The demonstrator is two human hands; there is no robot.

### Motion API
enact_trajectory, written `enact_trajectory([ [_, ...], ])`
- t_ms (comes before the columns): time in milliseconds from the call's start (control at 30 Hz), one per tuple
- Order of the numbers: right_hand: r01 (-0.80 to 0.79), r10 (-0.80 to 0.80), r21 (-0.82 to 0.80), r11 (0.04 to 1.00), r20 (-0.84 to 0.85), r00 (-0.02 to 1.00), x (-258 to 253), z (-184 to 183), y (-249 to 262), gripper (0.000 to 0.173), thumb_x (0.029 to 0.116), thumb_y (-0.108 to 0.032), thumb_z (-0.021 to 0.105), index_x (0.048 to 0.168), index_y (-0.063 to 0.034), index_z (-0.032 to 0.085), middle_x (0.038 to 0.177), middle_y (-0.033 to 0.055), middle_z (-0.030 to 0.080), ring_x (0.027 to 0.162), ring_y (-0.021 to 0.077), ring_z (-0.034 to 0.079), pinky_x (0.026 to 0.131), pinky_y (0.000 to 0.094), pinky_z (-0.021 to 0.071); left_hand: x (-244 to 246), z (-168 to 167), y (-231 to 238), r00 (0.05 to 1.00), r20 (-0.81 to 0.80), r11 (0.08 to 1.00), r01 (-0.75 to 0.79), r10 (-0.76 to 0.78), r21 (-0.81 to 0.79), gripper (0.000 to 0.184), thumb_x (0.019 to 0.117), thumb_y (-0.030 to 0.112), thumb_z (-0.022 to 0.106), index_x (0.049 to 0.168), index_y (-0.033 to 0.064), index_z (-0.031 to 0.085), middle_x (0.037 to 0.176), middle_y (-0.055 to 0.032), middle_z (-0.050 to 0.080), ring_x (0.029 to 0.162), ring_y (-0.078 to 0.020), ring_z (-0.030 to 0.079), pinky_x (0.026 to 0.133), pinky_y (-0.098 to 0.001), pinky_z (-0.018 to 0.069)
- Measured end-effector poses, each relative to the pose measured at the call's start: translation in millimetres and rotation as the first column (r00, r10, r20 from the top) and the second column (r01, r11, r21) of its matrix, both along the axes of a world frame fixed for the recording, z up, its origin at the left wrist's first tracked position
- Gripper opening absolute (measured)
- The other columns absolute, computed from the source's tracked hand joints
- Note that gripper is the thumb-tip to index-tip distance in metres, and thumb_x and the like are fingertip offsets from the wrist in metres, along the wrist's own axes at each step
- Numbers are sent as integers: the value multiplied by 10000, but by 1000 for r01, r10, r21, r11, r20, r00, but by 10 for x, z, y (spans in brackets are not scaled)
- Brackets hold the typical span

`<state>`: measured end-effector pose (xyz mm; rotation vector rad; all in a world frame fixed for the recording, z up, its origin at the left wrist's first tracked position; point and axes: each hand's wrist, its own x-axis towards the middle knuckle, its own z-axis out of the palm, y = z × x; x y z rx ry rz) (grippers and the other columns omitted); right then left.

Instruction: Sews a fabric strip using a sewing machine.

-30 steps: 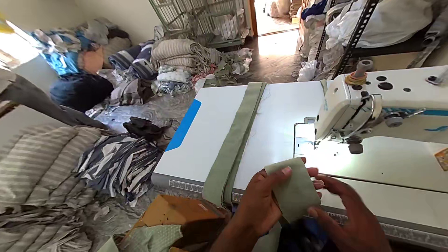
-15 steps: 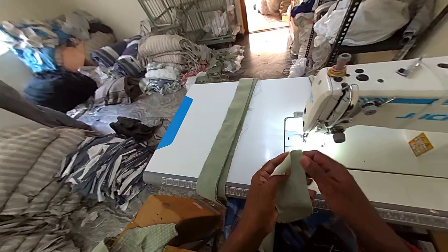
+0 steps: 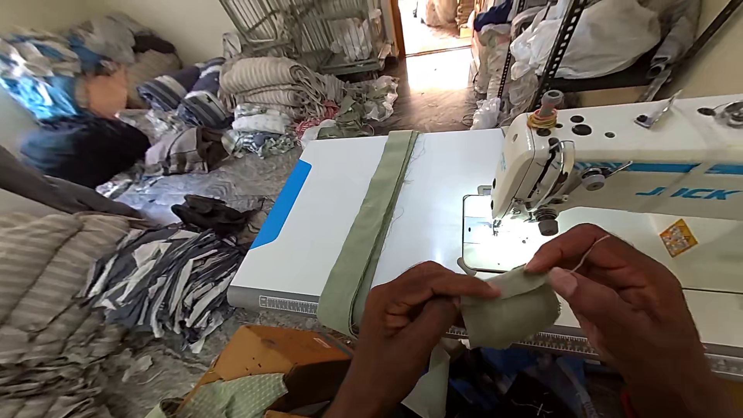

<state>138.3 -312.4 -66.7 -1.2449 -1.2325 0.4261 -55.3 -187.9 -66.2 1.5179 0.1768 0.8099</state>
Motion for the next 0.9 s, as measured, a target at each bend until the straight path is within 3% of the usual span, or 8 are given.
enact_trajectory([
  [200, 176, -183, -112, 978, -52, 982, -176, 60, 70, 351, 979, -286, 704, 1311, -228, 604, 916, -53, 748, 725, 68, 715, 602, 174, 600, 86, 139, -76, 924, -200, 940, -295, 326, 169, 225, 934, 102, 729, 1157, 117, 708, 824, -21, 685, 630, -99, 636, 555, -219, 566],
  [267, 247, -264, -156, 956, -96, 960, -221, 41, 75, 281, 956, -307, 729, 1214, -222, 659, 852, -49, 745, 673, 68, 698, 555, 172, 573, 106, 115, -79, 899, -240, 930, -347, 367, 119, 198, 920, 112, 751, 1117, 111, 727, 831, -53, 707, 626, -138, 667, 550, -258, 593],
  [367, 193, -218, -129, 973, -228, 949, -238, -46, 95, 164, 968, -305, 714, 1075, -183, 687, 862, -18, 690, 711, 85, 655, 606, 188, 561, 152, 17, -80, 936, -174, 942, -325, 307, -83, 119, 948, 134, 722, 1061, 98, 718, 925, -83, 702, 719, -145, 681, 627, -285, 609],
  [467, 36, -78, -114, 993, -391, 917, -227, -61, 90, 163, 1014, -263, 646, 1113, -147, 703, 977, 27, 687, 853, 126, 671, 766, 265, 597, 218, -78, -100, 996, 36, 897, -60, 84, -438, 128, 1048, 207, 564, 1096, 113, 637, 1262, -109, 661, 1084, -183, 681, 874, -348, 587],
  [567, 162, -192, -122, 979, -301, 934, -250, -64, 136, 131, 1016, -228, 638, 1080, -139, 711, 953, 15, 711, 817, 115, 682, 706, 238, 592, 320, -109, -217, 985, 141, 744, 20, 100, -668, 153, 1044, 251, 579, 1075, 112, 636, 1104, -133, 699, 1012, -199, 713, 876, -388, 602],
  [667, 530, -532, 65, 845, 194, 824, -320, -168, 205, 121, 998, -210, 655, 1072, -121, 690, 968, -31, 672, 852, 34, 655, 724, 182, 566, 473, -119, -373, 970, 98, 793, -122, 223, -597, 124, 1014, 238, 633, 1059, 123, 624, 991, -99, 706, 903, -157, 724, 802, -344, 618],
  [733, 560, -608, 238, 794, 341, 717, -337, -187, 197, 170, 1005, -185, 642, 1110, -66, 703, 1031, 41, 657, 948, 83, 637, 804, 227, 548, 525, -129, -448, 953, 142, 859, -170, 269, -484, 178, 992, 244, 666, 1101, 115, 612, 1076, -133, 731, 984, -192, 740, 841, -349, 616],
  [900, 304, -305, -36, 952, -21, 952, -170, -90, 101, 139, 988, -269, 680, 1095, -183, 658, 957, -64, 684, 801, 47, 649, 671, 176, 555, 451, -155, -382, 975, 162, 920, -83, 156, -384, 162, 998, 214, 655, 1111, 111, 600, 1211, -138, 710, 1184, -217, 680, 994, -376, 562],
])
